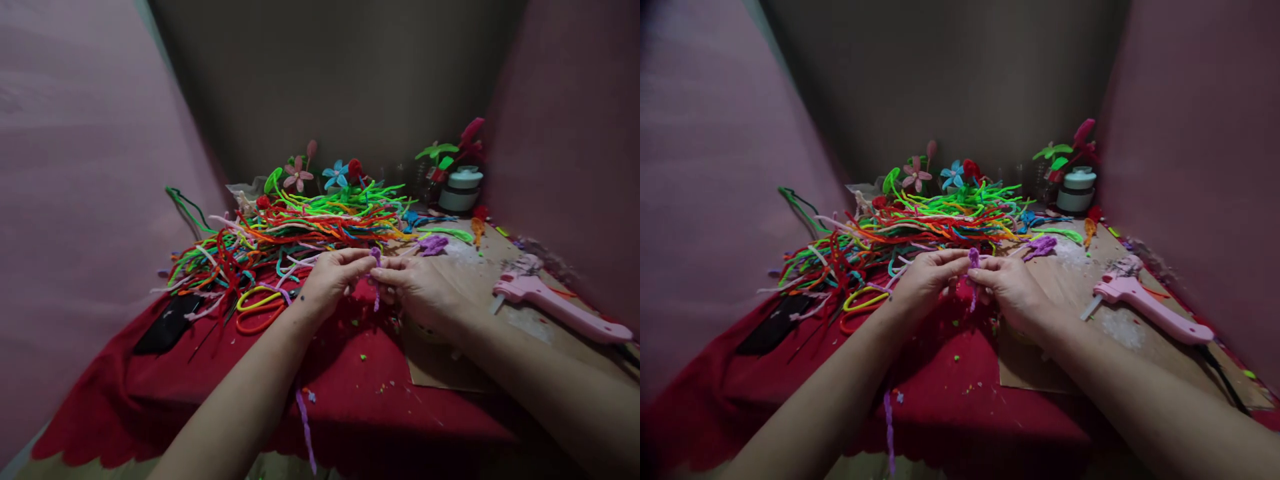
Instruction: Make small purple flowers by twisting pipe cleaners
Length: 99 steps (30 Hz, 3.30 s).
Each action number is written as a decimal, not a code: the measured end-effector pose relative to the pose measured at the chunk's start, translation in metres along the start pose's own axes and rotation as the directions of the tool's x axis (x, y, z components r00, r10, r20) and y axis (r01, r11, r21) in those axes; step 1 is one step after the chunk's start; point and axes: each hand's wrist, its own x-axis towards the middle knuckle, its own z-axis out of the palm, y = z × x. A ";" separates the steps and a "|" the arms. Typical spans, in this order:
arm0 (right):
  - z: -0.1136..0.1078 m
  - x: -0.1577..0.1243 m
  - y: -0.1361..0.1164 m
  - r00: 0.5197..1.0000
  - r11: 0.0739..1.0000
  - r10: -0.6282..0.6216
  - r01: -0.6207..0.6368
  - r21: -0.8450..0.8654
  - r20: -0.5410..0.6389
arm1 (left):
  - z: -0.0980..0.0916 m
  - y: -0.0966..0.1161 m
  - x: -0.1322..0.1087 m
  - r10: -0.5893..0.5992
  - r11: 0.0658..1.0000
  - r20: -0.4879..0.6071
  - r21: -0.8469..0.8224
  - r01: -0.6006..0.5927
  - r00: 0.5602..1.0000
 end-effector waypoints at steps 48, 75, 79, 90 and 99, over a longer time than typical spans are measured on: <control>0.012 -0.010 -0.008 0.989 0.993 -0.045 0.029 -0.110 -0.142 | -0.006 -0.005 0.001 -0.080 0.997 0.038 0.003 0.079 0.996; 0.011 -0.004 0.002 0.990 0.998 -0.021 0.028 0.051 -0.138 | 0.009 -0.009 -0.002 0.326 0.851 -0.134 0.472 -0.229 0.936; 0.008 -0.001 0.007 0.994 0.983 -0.014 0.034 0.182 -0.108 | 0.007 -0.006 0.000 0.093 0.992 -0.117 0.101 -0.081 0.989; 0.003 0.005 0.006 0.992 0.956 -0.039 0.072 0.283 -0.121 | 0.005 -0.011 0.000 -0.054 0.999 0.092 0.000 0.055 0.994; 0.004 0.001 0.000 0.973 0.994 -0.096 0.103 0.024 -0.208 | 0.008 -0.006 -0.004 -0.096 0.994 0.114 0.053 0.091 0.989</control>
